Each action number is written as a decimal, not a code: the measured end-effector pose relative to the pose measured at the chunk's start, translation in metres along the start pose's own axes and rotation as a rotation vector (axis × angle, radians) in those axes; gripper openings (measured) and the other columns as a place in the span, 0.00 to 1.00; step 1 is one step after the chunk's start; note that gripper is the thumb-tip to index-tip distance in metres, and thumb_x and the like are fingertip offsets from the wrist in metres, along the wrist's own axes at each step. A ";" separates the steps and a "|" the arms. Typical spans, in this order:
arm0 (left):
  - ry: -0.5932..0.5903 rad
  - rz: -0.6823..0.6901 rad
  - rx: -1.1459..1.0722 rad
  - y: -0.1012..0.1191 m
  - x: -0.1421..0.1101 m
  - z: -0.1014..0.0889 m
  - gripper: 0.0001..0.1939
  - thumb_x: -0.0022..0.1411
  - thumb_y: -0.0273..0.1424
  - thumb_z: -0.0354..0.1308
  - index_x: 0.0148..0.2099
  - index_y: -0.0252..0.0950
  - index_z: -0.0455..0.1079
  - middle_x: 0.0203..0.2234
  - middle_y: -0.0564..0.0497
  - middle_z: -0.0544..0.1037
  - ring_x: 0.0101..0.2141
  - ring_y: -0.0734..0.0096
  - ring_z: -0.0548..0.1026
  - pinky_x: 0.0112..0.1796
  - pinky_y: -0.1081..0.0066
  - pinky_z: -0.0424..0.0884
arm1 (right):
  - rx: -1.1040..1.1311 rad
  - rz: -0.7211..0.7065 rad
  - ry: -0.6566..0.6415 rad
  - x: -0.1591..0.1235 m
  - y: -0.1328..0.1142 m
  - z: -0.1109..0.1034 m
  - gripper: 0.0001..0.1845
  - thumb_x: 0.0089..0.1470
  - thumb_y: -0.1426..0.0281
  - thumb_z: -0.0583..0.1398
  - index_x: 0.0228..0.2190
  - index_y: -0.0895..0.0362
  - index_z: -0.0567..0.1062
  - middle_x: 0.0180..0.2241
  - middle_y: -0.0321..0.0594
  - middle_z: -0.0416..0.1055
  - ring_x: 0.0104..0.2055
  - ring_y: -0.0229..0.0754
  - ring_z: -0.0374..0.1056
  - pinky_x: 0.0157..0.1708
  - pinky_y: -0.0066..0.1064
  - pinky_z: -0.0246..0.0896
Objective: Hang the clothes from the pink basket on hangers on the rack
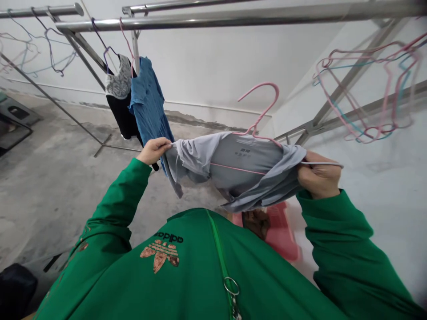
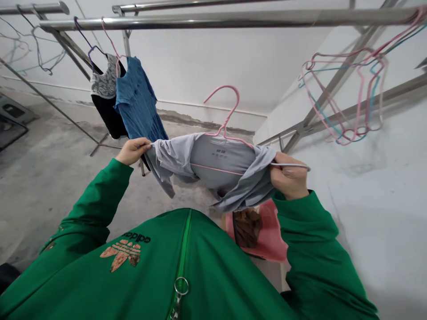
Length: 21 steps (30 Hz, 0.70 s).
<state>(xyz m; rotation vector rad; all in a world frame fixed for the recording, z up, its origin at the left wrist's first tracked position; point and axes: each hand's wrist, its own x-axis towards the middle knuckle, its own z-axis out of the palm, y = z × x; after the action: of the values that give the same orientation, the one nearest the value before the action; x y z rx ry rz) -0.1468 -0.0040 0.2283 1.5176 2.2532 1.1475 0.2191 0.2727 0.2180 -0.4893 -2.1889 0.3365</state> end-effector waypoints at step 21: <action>0.190 -0.493 -0.538 0.043 0.036 -0.007 0.10 0.44 0.26 0.58 0.28 0.38 0.57 0.17 0.58 0.60 0.18 0.76 0.60 0.22 0.73 0.57 | 0.097 -0.057 0.034 -0.018 0.003 0.003 0.11 0.48 0.75 0.54 0.26 0.51 0.75 0.27 0.45 0.76 0.29 0.45 0.74 0.28 0.34 0.67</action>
<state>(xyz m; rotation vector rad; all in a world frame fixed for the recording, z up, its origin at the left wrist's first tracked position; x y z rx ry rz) -0.1365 0.0309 0.2719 0.6326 2.0118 1.5932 0.2274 0.2667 0.2022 -0.3762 -2.1381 0.3990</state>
